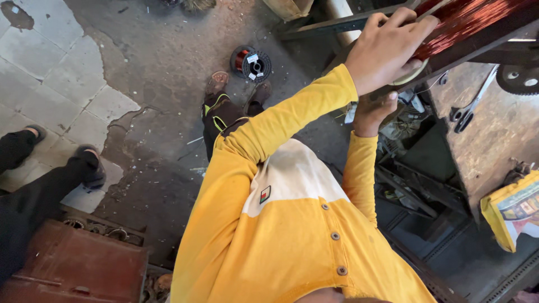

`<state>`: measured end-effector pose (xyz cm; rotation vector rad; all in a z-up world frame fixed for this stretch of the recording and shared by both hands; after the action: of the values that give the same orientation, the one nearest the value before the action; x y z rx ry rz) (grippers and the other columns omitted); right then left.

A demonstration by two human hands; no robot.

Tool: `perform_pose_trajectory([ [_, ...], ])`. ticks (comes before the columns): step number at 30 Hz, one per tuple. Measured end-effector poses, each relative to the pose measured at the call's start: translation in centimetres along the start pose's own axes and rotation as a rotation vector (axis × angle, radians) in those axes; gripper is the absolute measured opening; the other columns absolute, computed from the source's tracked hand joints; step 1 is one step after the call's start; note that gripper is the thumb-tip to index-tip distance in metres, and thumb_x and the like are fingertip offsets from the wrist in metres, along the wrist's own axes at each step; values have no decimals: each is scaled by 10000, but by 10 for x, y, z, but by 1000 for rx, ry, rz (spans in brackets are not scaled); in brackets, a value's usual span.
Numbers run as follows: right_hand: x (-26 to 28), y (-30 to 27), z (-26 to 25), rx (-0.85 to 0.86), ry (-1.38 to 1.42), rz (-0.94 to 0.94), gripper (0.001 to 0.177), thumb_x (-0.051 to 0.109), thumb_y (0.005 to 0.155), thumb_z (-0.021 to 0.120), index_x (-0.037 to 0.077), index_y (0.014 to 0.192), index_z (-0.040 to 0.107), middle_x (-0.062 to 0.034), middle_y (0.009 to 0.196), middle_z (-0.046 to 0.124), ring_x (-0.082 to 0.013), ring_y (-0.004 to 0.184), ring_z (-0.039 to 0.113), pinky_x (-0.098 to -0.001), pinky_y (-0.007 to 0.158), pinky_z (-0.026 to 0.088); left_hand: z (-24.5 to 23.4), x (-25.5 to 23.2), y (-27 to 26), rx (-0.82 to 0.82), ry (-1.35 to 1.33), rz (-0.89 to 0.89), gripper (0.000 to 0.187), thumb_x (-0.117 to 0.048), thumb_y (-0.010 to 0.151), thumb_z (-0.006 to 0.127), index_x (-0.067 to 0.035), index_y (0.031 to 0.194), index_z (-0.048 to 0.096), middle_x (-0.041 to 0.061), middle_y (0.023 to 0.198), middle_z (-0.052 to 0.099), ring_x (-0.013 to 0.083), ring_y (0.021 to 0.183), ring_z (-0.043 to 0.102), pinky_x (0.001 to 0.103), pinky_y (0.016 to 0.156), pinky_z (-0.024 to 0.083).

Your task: The person operates a manual winding machine to wrap copper wire onto a rectangular core. They turn the crank to wind the wire, then use a thin metal tool to adjust and secure the wire ends on the core.

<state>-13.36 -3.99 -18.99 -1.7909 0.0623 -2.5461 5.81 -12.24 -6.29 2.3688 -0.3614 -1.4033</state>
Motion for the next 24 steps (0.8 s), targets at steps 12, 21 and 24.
perform_pose_trajectory([
  [12,2,-8,17,47,-36,-39,865,684,1003,467,92,1619,333,-115,1650,396,-297,1556,376,-478,1326,288,-26,20,-56,-356,-540,-1,835,-264,942,821,-189,1575,280,78,1558,370,244,1431,452,407,1179,466],
  [21,17,-13,51,-13,-152,-95,827,692,976,523,-5,1422,516,-134,1247,633,-232,1093,621,-372,930,510,-12,60,-172,148,-787,-185,195,-113,1088,568,-37,1257,626,102,1159,718,184,941,723,306,842,588],
  [24,22,-13,64,-54,-247,-97,818,694,988,521,4,1427,511,-132,1247,632,-237,1101,623,-385,924,526,-12,83,-206,300,-761,-303,163,-101,1068,559,-30,1182,650,98,999,717,171,811,709,306,759,578],
])
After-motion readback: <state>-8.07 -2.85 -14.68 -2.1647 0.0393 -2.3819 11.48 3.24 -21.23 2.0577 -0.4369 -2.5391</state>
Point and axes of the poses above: each hand's wrist, its own y-axis towards the middle knuckle, its own z-axis out of the palm, x = y × z, the point moved 5 cm from there along y, towards the middle knuckle
